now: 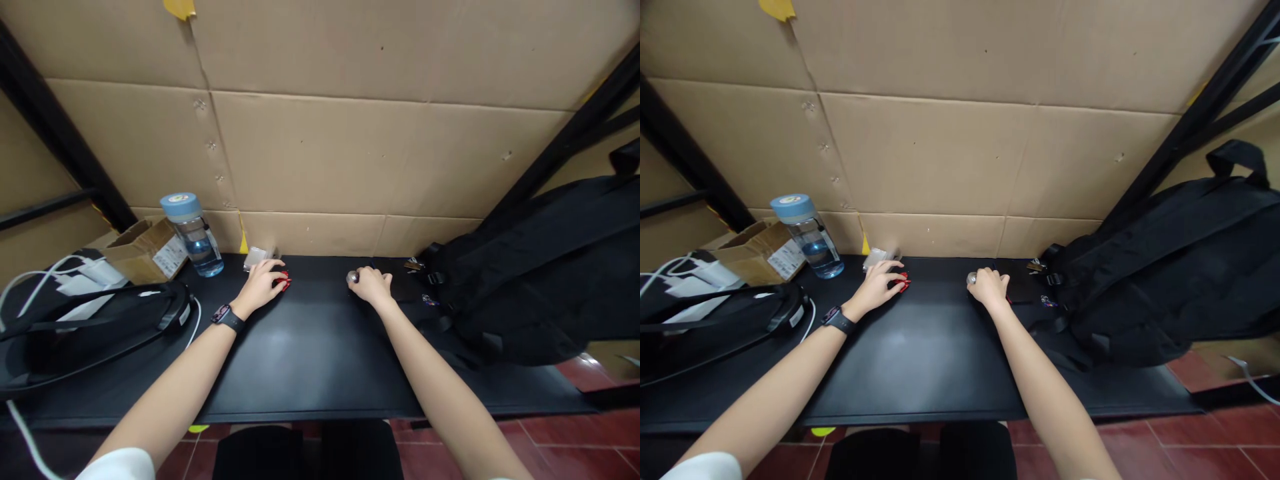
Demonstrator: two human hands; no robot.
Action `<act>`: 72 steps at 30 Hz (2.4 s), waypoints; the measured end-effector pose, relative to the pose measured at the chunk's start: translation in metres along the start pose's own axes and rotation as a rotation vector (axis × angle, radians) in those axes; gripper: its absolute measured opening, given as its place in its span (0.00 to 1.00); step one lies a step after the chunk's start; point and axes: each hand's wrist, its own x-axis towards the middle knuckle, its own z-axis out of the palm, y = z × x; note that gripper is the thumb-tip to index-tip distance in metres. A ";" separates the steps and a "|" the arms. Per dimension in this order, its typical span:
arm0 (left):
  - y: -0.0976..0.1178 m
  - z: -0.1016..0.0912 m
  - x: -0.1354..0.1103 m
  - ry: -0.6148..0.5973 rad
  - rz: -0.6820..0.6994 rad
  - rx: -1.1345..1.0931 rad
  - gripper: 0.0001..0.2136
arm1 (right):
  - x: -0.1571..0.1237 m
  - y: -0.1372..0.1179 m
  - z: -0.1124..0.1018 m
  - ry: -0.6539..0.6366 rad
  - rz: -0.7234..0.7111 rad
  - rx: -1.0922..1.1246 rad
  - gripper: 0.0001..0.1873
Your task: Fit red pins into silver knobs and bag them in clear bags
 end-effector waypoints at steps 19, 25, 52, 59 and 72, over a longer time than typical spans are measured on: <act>0.032 -0.020 -0.005 -0.022 0.052 -0.253 0.12 | 0.003 0.026 0.006 0.124 0.070 0.241 0.19; 0.050 -0.023 -0.004 0.004 0.070 -0.278 0.09 | -0.013 0.017 0.007 0.150 -0.195 0.310 0.19; 0.053 -0.010 -0.007 0.070 -0.023 -0.351 0.07 | -0.047 -0.038 0.028 -0.018 -0.605 0.930 0.27; 0.068 -0.019 -0.007 0.008 0.084 -0.419 0.07 | -0.057 -0.045 0.026 -0.052 -0.589 1.102 0.29; 0.078 -0.018 -0.011 0.047 -0.012 -0.493 0.09 | -0.055 -0.046 0.040 -0.234 -0.606 1.341 0.32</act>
